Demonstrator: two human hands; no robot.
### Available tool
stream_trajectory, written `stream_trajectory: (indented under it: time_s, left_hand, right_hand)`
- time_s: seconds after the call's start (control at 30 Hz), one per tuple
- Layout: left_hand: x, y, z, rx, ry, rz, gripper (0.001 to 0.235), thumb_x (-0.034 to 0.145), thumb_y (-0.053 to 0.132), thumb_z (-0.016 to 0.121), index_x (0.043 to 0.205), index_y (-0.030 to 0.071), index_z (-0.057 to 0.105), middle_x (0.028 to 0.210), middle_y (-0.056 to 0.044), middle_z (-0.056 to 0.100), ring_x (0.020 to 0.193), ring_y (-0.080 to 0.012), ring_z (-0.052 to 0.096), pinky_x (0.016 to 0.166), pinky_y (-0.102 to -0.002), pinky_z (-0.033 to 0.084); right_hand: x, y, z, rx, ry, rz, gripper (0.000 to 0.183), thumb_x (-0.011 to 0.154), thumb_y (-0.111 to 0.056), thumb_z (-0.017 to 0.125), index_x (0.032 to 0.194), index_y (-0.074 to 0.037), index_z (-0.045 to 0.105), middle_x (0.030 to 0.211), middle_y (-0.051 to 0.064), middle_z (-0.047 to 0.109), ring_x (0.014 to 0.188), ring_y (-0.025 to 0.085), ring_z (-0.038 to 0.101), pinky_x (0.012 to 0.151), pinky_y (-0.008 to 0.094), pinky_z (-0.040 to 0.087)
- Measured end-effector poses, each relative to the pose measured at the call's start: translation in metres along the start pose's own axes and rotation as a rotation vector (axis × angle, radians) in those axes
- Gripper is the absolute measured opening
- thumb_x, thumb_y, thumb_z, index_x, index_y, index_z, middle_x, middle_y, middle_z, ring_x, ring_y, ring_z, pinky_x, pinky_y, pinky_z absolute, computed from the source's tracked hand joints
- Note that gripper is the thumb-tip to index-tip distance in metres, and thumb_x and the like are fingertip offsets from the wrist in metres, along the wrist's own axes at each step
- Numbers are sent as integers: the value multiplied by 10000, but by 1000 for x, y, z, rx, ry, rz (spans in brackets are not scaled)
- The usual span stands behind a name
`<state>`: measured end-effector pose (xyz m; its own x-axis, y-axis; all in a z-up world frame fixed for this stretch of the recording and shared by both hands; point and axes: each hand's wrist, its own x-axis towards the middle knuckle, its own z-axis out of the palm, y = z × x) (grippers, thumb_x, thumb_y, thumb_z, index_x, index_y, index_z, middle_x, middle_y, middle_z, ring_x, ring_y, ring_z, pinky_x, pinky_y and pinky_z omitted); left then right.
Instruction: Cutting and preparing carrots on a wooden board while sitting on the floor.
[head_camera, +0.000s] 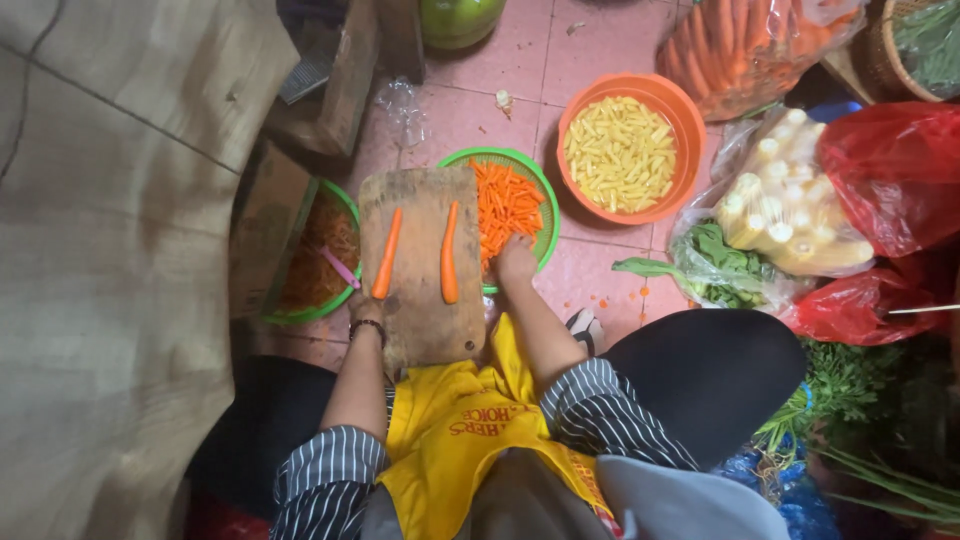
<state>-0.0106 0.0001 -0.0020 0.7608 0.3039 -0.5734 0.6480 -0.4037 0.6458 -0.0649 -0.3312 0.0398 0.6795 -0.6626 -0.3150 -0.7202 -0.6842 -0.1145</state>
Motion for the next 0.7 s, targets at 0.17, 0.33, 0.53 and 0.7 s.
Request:
stream_trajectory:
  time_s: [0.17, 0.33, 0.53, 0.7]
  left_hand:
    - [17, -12, 5, -38, -138, -31, 412, 1052, 278, 487, 1288, -14, 655, 1089, -231, 729, 904, -334, 707, 809, -465, 520]
    - [8, -2, -4, -83, -104, 176, 433, 932, 248, 628, 1273, -19, 627, 1064, -122, 732, 911, -237, 701, 800, -387, 536]
    - [-11, 25, -28, 116, -137, -71, 451, 953, 377, 561, 1165, 8, 712, 962, -171, 743, 841, -296, 699, 748, -453, 518]
    - [-16, 16, -30, 177, -99, -153, 486, 941, 436, 571, 1106, 4, 718, 939, -192, 743, 821, -311, 703, 720, -481, 515]
  right_hand:
    - [31, 10, 52, -47, 14, 1, 390, 935, -210, 649, 1265, -33, 539, 1287, 211, 571, 878, 322, 751, 688, 428, 619]
    - [-4, -10, -35, -13, -77, 45, 594, 823, -322, 772, 1290, -54, 520, 1329, 203, 530, 952, 324, 730, 771, 427, 612]
    - [-8, -10, -46, 50, -177, 95, 861, 698, -425, 878, 1361, -102, 434, 1494, 248, 386, 1020, 353, 701, 821, 447, 593]
    - [5, 11, -21, 132, -130, 55, 770, 816, -403, 789, 1439, -112, 440, 1163, 187, 741, 1030, 366, 736, 846, 499, 590]
